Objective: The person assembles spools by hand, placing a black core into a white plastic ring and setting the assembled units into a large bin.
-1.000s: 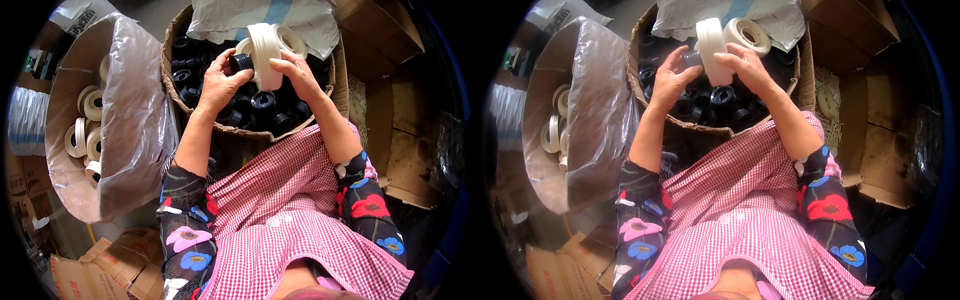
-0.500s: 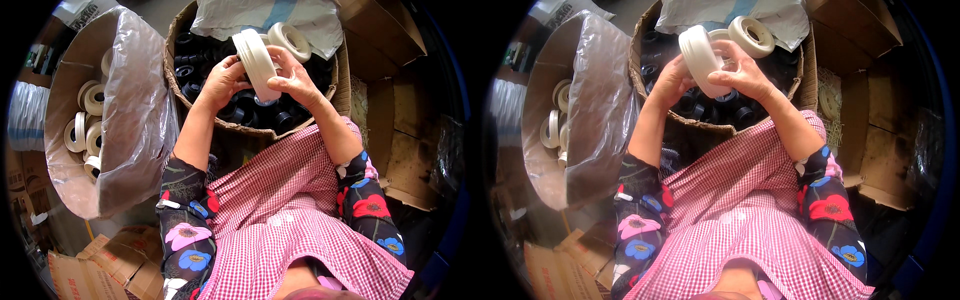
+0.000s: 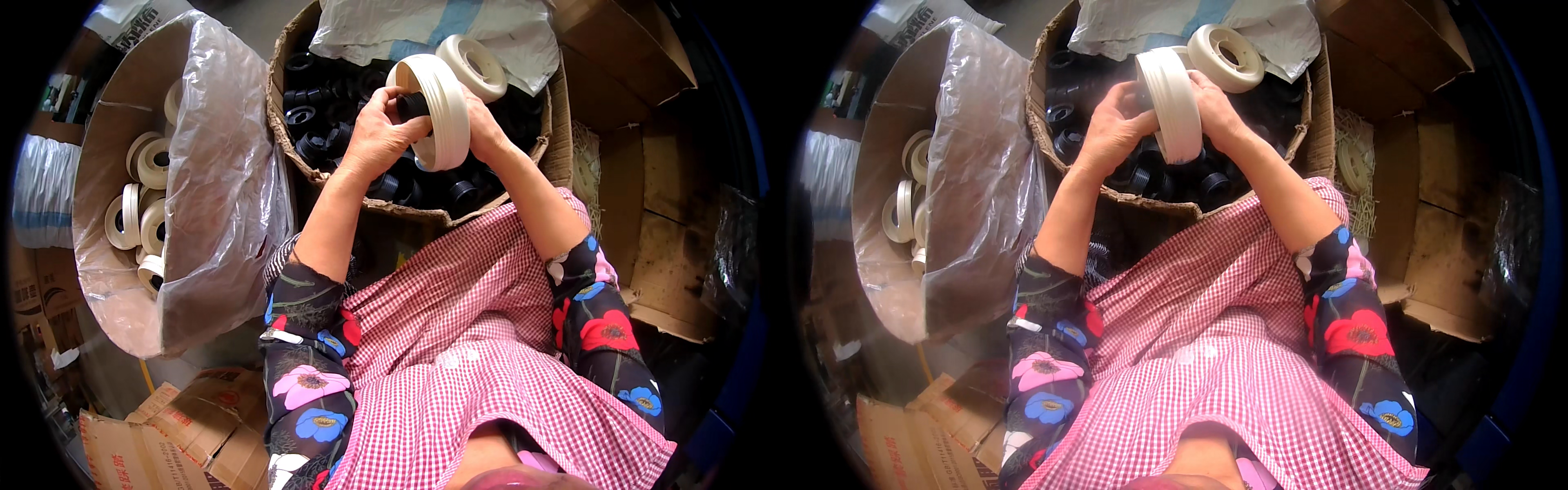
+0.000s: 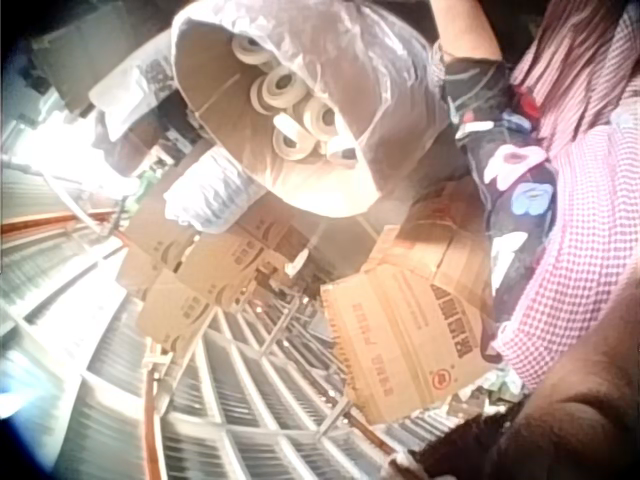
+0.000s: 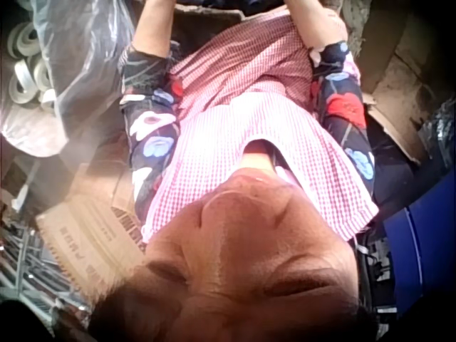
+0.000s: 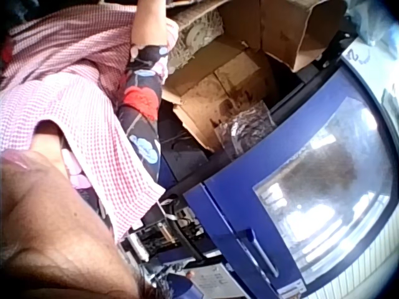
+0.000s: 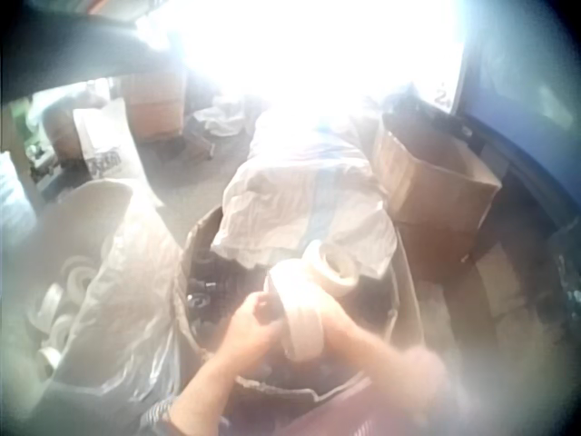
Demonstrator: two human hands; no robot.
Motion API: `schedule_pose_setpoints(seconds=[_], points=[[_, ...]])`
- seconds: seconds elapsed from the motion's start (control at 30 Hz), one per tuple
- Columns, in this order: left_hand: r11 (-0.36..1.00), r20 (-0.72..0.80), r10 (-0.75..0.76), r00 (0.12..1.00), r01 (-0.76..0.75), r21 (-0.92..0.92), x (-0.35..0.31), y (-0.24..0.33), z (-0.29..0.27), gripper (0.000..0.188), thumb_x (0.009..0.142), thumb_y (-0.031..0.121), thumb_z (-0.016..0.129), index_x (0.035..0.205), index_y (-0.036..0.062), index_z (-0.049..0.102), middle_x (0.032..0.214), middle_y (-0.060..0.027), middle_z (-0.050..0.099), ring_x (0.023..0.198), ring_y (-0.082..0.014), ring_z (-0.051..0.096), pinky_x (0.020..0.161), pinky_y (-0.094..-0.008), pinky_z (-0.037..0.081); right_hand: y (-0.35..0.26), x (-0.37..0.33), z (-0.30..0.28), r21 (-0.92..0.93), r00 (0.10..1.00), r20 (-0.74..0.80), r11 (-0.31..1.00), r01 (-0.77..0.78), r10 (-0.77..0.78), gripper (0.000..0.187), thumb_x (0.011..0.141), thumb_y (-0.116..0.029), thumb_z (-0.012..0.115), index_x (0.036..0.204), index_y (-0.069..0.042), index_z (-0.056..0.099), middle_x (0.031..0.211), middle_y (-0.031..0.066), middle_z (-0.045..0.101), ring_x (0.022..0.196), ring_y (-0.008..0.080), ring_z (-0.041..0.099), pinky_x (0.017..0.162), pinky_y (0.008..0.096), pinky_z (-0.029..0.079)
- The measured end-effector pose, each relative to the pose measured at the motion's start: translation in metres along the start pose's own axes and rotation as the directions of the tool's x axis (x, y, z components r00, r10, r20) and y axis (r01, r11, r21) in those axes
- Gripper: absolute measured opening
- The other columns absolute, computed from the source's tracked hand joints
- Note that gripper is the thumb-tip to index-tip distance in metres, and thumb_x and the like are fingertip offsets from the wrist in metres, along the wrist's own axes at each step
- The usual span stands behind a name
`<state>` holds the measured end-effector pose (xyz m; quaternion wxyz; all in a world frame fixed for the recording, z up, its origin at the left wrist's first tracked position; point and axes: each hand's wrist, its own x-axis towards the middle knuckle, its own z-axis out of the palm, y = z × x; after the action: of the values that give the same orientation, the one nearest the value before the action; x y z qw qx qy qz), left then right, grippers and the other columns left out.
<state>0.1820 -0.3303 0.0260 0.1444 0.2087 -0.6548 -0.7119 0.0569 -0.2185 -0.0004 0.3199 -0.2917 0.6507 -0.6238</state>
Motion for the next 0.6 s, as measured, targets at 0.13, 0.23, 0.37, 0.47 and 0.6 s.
schedule_pose_setpoints(seconds=[0.13,0.23,0.37,0.47,0.6], points=[[0.970,0.084,0.071,0.994,-0.089,0.228,-0.003,0.003,-0.002,0.065,0.068,0.014,0.078,0.120,-0.0040,0.045,0.099,-0.0102,0.061,0.090,-0.0153,0.060,0.081,-0.0278,0.049,-0.001,-0.001,-0.016,-0.169,0.974,0.118,0.970,-0.175,0.196,0.046,0.091,-0.043,0.045,0.103,-0.001,0.060,0.083,0.0084,0.062,0.066,0.0135,0.059,0.052,0.0257,0.047],[0.999,0.088,-0.040,0.995,0.039,0.015,-0.002,0.004,-0.007,0.066,0.068,0.014,0.078,0.121,-0.0043,0.044,0.100,-0.0104,0.061,0.090,-0.0156,0.060,0.081,-0.0277,0.049,-0.008,0.009,-0.031,-0.434,0.801,0.186,0.779,-0.453,0.569,0.046,0.091,-0.044,0.045,0.095,-0.002,0.063,0.072,0.0079,0.059,0.056,0.0152,0.057,0.042,0.0255,0.042],[0.989,0.097,-0.089,0.991,0.100,-0.111,0.004,0.004,0.001,0.067,0.069,0.015,0.078,0.123,-0.0045,0.043,0.102,-0.0107,0.061,0.091,-0.0156,0.060,0.081,-0.0287,0.049,0.022,0.017,-0.024,-0.479,0.697,0.256,0.539,0.693,-0.669,0.039,0.089,-0.039,0.048,0.100,-0.003,0.061,0.077,0.0092,0.058,0.062,0.0167,0.057,0.050,0.0264,0.046],[0.994,0.067,-0.032,0.997,0.025,0.107,-0.002,0.007,-0.005,0.068,0.068,0.014,0.078,0.123,-0.0037,0.043,0.102,-0.0107,0.061,0.094,-0.0170,0.059,0.085,-0.0295,0.048,0.003,-0.003,-0.005,-0.100,0.984,0.078,0.981,0.166,-0.158,0.034,0.086,-0.034,0.053,0.099,-0.003,0.062,0.080,0.0105,0.060,0.062,0.0160,0.058,0.050,0.0261,0.045],[0.942,0.110,0.068,0.992,-0.100,0.321,-0.004,0.018,-0.007,0.069,0.066,0.013,0.078,0.124,-0.0026,0.043,0.103,-0.0107,0.061,0.097,-0.0176,0.058,0.088,-0.0299,0.046,-0.012,0.002,-0.024,-0.221,0.836,0.250,0.870,-0.441,0.488,0.030,0.083,-0.032,0.057,0.079,-0.003,0.064,0.056,0.0055,0.055,0.045,0.0110,0.051,0.040,0.0255,0.038]])
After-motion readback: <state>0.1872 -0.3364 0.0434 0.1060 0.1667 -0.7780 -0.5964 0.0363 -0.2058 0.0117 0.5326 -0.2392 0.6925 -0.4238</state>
